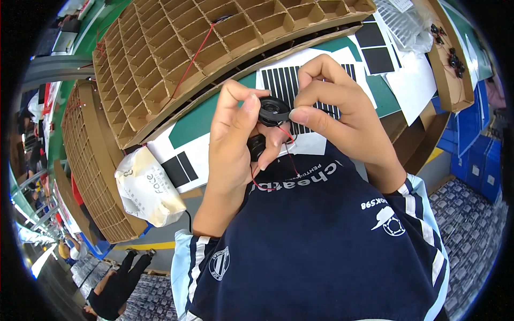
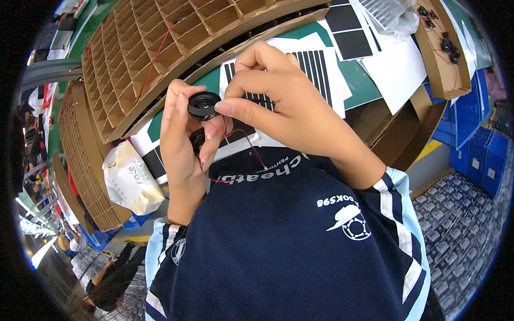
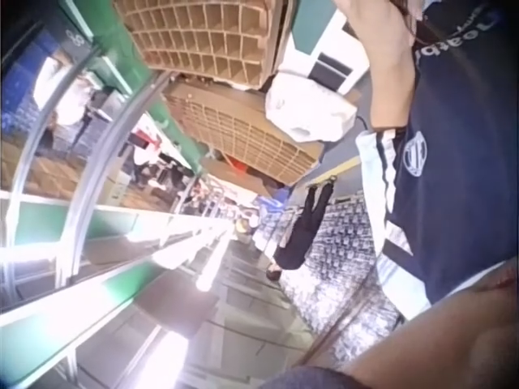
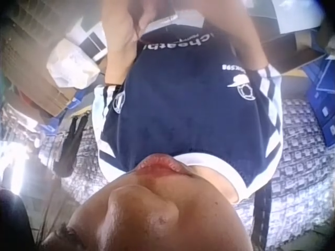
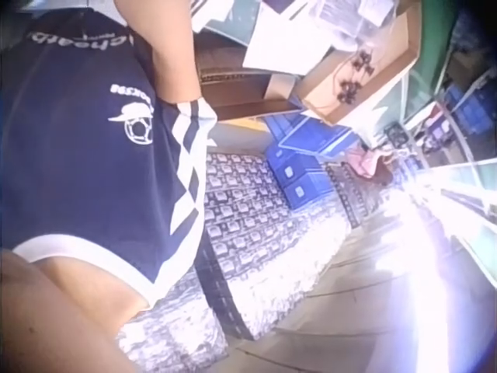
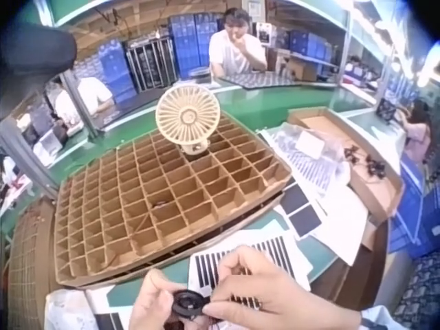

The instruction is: Assemble small speaker units by snapping plastic caps onto the back of the components at an industrial workbench.

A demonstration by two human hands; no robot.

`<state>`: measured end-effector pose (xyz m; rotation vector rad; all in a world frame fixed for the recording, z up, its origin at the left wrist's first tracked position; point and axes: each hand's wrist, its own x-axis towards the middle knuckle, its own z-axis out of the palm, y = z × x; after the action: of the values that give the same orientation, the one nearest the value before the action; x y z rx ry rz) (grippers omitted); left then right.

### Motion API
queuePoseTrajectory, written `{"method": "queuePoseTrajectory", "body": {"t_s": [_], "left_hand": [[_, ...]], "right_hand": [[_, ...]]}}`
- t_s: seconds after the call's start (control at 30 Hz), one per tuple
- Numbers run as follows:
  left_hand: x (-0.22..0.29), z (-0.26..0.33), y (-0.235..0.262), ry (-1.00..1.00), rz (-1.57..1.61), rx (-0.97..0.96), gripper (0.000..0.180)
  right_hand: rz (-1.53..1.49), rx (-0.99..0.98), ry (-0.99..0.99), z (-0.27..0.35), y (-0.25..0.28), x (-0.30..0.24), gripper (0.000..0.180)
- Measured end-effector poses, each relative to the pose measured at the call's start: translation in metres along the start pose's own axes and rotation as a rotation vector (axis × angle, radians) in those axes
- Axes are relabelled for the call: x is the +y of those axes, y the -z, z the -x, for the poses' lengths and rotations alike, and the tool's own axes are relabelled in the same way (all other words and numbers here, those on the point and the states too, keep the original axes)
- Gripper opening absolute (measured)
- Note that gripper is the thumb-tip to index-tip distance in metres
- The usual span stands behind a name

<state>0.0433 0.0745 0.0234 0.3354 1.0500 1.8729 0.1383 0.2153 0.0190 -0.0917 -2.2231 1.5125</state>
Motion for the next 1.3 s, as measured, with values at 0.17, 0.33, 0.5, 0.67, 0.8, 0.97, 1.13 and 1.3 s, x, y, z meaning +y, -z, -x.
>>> {"method": "queuePoseTrajectory", "body": {"t_s": [0.17,0.33,0.5,0.67,0.8,0.97,1.13,1.3], "left_hand": [[0.001,-0.002,-0.004,0.069,-0.057,0.028,0.016],[-0.004,-0.002,-0.006,0.023,-0.364,0.050,0.018],[-0.005,-0.003,-0.001,0.027,-0.212,-0.004,0.023],[-0.001,-0.001,-0.007,0.037,-0.099,-0.041,0.026],[-0.002,-0.005,-0.005,-0.011,-0.171,0.004,0.027],[0.000,-0.004,0.000,-0.032,-0.146,0.002,0.024],[-0.008,-0.010,-0.001,-0.143,-0.318,0.196,0.025],[-0.005,-0.007,-0.001,-0.121,-0.208,0.126,0.024]], "right_hand": [[0.058,-0.079,-0.031,-0.002,0.006,-0.002,0.014],[0.220,-0.135,0.004,0.002,0.003,-0.002,0.015],[0.446,-0.074,0.035,0.001,0.004,-0.005,0.020],[0.088,-0.065,-0.011,-0.001,0.002,0.008,0.016],[-0.145,-0.069,-0.030,0.000,0.001,0.010,0.013],[-0.124,-0.079,0.005,0.000,0.004,0.011,0.012],[0.096,-0.160,0.056,0.002,0.009,-0.005,0.014],[-0.038,-0.121,-0.023,0.001,0.009,0.008,0.014]]}}
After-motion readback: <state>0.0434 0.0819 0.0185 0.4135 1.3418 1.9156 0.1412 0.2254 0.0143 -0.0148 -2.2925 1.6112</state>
